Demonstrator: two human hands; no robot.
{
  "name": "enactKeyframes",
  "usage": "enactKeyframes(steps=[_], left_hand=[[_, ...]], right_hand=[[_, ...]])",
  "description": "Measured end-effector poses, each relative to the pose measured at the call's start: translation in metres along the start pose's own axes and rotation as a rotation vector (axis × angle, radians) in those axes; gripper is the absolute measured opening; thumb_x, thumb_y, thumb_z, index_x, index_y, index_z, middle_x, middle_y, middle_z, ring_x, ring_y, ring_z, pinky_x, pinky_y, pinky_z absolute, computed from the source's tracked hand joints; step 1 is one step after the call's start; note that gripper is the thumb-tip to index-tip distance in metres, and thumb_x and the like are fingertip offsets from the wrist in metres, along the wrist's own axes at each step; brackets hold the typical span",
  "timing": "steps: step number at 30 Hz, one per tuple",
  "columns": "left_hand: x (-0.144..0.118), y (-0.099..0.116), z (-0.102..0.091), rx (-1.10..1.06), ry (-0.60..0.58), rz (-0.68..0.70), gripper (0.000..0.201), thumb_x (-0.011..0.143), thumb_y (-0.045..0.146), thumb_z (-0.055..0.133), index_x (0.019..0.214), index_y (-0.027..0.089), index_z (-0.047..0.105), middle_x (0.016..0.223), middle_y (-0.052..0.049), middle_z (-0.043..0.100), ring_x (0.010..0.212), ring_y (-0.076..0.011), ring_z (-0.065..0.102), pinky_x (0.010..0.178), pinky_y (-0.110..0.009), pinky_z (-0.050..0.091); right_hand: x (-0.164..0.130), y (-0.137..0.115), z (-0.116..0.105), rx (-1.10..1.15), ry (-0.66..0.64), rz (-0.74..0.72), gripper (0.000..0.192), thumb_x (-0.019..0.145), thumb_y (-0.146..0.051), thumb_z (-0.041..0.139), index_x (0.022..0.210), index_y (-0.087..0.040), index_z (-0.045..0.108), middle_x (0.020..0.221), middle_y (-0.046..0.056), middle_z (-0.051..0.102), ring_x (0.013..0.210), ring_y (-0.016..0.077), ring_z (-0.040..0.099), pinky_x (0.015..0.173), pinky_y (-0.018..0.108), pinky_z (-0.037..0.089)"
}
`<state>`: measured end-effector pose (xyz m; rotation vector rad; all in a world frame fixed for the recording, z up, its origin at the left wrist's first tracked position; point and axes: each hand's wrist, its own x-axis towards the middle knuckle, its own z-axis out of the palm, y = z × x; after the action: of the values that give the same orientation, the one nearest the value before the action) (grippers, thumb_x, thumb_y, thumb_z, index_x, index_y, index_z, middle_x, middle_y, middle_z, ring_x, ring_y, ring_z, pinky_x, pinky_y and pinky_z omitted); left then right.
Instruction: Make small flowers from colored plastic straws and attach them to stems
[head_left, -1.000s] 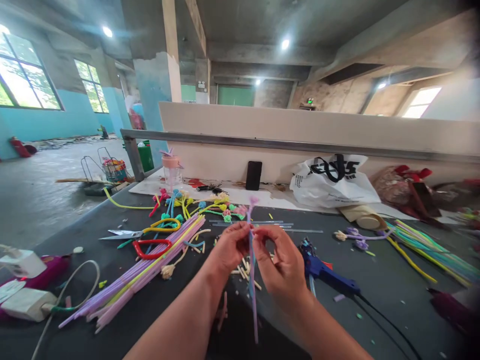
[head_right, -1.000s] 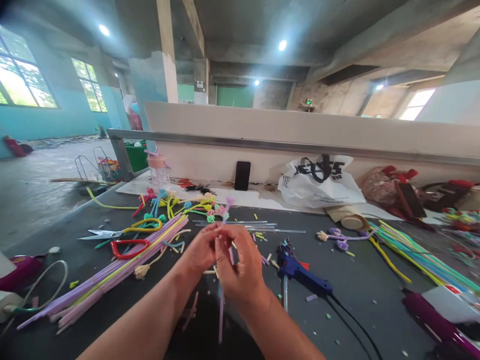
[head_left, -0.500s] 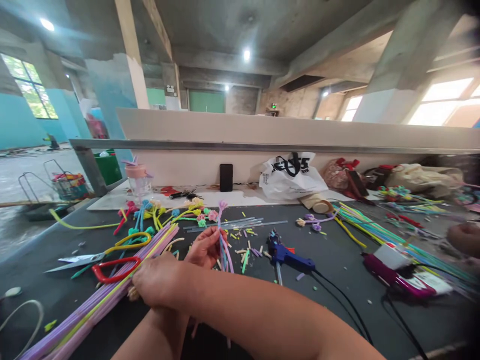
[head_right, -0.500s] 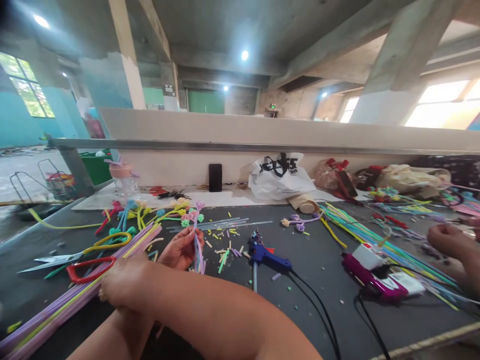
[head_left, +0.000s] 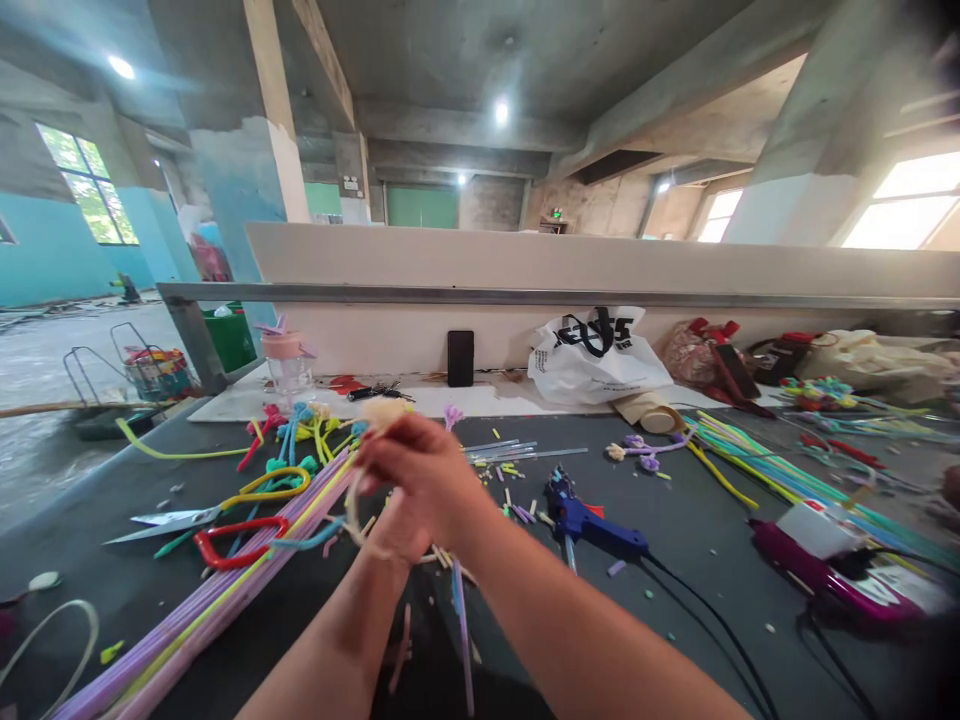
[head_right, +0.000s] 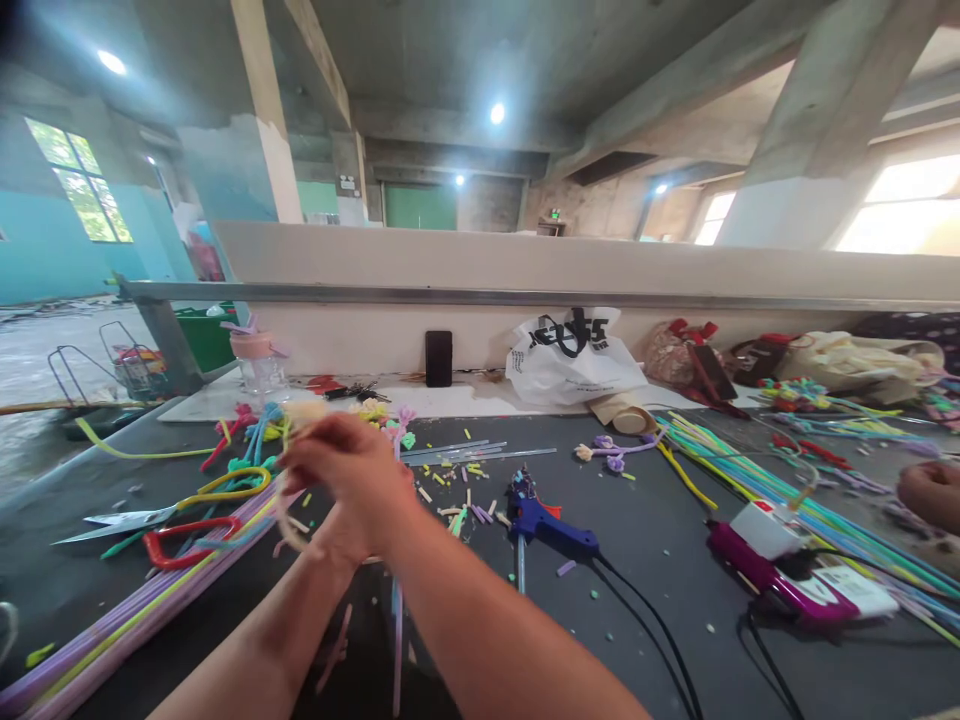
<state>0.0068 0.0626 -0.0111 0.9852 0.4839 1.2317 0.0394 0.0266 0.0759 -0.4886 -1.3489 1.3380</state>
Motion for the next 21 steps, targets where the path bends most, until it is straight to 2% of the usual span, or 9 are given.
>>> enactKeyframes(steps=[2,4,6,8,10,13,17,21], left_hand=[[0.0,-0.001,-0.001,0.053,-0.041,0.0,0.023,0.083,0.026,0.045,0.079,0.012,0.064,0.064,0.0,0.059,0.059,-0.0109,0.058,0.05,-0.016,0.046],[-0.001,-0.001,-0.003,-0.039,-0.033,-0.022,0.015,0.08,0.019,0.051,0.09,0.016,0.061,0.073,0.001,0.063,0.062,-0.0083,0.06,0.058,-0.016,0.047],[-0.001,-0.001,-0.005,-0.201,-0.011,-0.06,0.018,0.076,0.014,0.058,0.093,0.02,0.059,0.074,0.002,0.065,0.063,-0.0077,0.061,0.061,-0.017,0.047],[-0.001,-0.001,-0.005,-0.311,-0.009,-0.096,0.019,0.073,0.012,0.061,0.091,0.02,0.06,0.073,0.002,0.065,0.064,-0.0082,0.061,0.061,-0.018,0.047],[-0.001,0.0,-0.005,-0.329,-0.015,-0.107,0.017,0.072,0.01,0.062,0.087,0.018,0.06,0.073,0.001,0.066,0.063,-0.0084,0.061,0.06,-0.019,0.047],[-0.002,0.0,-0.003,-0.311,-0.036,-0.115,0.014,0.071,0.01,0.063,0.084,0.015,0.061,0.075,-0.001,0.066,0.064,-0.0106,0.062,0.063,-0.023,0.049],[-0.003,0.001,-0.002,-0.267,-0.069,-0.127,0.015,0.07,0.013,0.064,0.085,0.014,0.061,0.076,-0.003,0.067,0.065,-0.0142,0.063,0.065,-0.028,0.049],[-0.003,0.003,-0.002,-0.25,-0.05,-0.124,0.014,0.07,0.014,0.065,0.084,0.015,0.061,0.076,-0.002,0.066,0.064,-0.0131,0.063,0.064,-0.026,0.049]], right_hand=[[-0.006,-0.02,-0.039,0.271,0.073,0.097,0.008,0.073,-0.022,0.064,0.078,-0.018,0.058,0.067,-0.003,0.059,0.047,0.0052,0.048,0.046,0.018,0.043],[-0.015,-0.027,-0.077,0.417,0.096,0.142,0.014,0.072,-0.019,0.067,0.083,-0.016,0.06,0.063,-0.005,0.058,0.042,0.0016,0.042,0.046,0.015,0.042],[-0.023,-0.021,-0.107,0.501,0.153,0.185,0.017,0.073,-0.018,0.067,0.088,-0.014,0.06,0.062,-0.005,0.058,0.039,-0.0007,0.037,0.046,0.013,0.041],[-0.03,-0.008,-0.125,0.548,0.186,0.226,0.019,0.073,-0.02,0.067,0.089,-0.013,0.061,0.06,-0.005,0.058,0.036,-0.0018,0.034,0.044,0.012,0.039],[-0.036,0.006,-0.131,0.553,0.173,0.272,0.019,0.073,-0.021,0.067,0.089,-0.012,0.062,0.058,-0.004,0.059,0.035,-0.002,0.032,0.04,0.012,0.035],[-0.041,0.018,-0.128,0.521,0.117,0.347,0.016,0.072,-0.02,0.068,0.084,-0.012,0.062,0.057,-0.003,0.06,0.033,-0.0016,0.031,0.037,0.011,0.03],[-0.042,0.019,-0.123,0.496,0.086,0.376,0.013,0.073,-0.021,0.067,0.08,-0.011,0.062,0.058,-0.001,0.061,0.035,-0.0005,0.035,0.037,0.012,0.031],[-0.042,0.016,-0.125,0.443,0.134,0.358,0.013,0.072,-0.021,0.068,0.078,-0.012,0.061,0.058,-0.001,0.061,0.038,0.0014,0.041,0.039,0.013,0.033]])
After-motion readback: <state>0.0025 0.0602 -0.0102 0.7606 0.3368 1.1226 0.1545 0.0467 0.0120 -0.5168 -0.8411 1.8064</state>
